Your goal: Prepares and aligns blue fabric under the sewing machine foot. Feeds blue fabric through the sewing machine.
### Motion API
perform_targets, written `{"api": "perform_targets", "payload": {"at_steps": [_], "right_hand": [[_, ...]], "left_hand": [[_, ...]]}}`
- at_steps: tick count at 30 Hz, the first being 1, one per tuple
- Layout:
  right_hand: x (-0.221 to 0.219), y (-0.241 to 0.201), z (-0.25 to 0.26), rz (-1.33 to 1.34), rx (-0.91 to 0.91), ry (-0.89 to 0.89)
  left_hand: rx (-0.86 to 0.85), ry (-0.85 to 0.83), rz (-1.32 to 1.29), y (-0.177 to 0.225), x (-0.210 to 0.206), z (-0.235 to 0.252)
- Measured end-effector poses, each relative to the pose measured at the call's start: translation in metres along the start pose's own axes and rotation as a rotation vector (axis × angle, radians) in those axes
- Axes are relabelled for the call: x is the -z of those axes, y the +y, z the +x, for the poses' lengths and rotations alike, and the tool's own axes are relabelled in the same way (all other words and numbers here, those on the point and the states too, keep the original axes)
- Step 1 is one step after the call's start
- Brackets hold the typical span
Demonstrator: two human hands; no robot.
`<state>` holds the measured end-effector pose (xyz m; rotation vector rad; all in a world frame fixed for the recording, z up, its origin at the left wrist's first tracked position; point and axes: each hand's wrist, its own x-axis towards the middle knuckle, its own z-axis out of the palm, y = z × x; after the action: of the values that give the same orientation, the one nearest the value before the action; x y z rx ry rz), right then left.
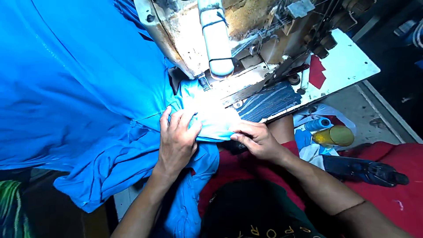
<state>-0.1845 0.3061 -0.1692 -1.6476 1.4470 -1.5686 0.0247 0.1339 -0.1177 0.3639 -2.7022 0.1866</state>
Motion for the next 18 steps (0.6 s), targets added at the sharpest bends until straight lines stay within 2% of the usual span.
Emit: {"api": "perform_targets", "payload": {"at_steps": [4, 13, 18], "right_hand": [[-0.006, 0.005, 0.017, -0.029, -0.053, 0.060], [-0.013, 0.017, 0.060, -0.052, -0.047, 0.130], [-0.012, 0.011, 0.065, -0.071, -0.077, 0.160]], "left_hand": [[-0.022, 0.021, 0.021, -0.016, 0.004, 0.019], [-0.074, 0.003, 0.029, -0.054, 0.001, 0.049], [-0.178, -0.108, -0.138, -0.061, 0.024, 0.060]]}}
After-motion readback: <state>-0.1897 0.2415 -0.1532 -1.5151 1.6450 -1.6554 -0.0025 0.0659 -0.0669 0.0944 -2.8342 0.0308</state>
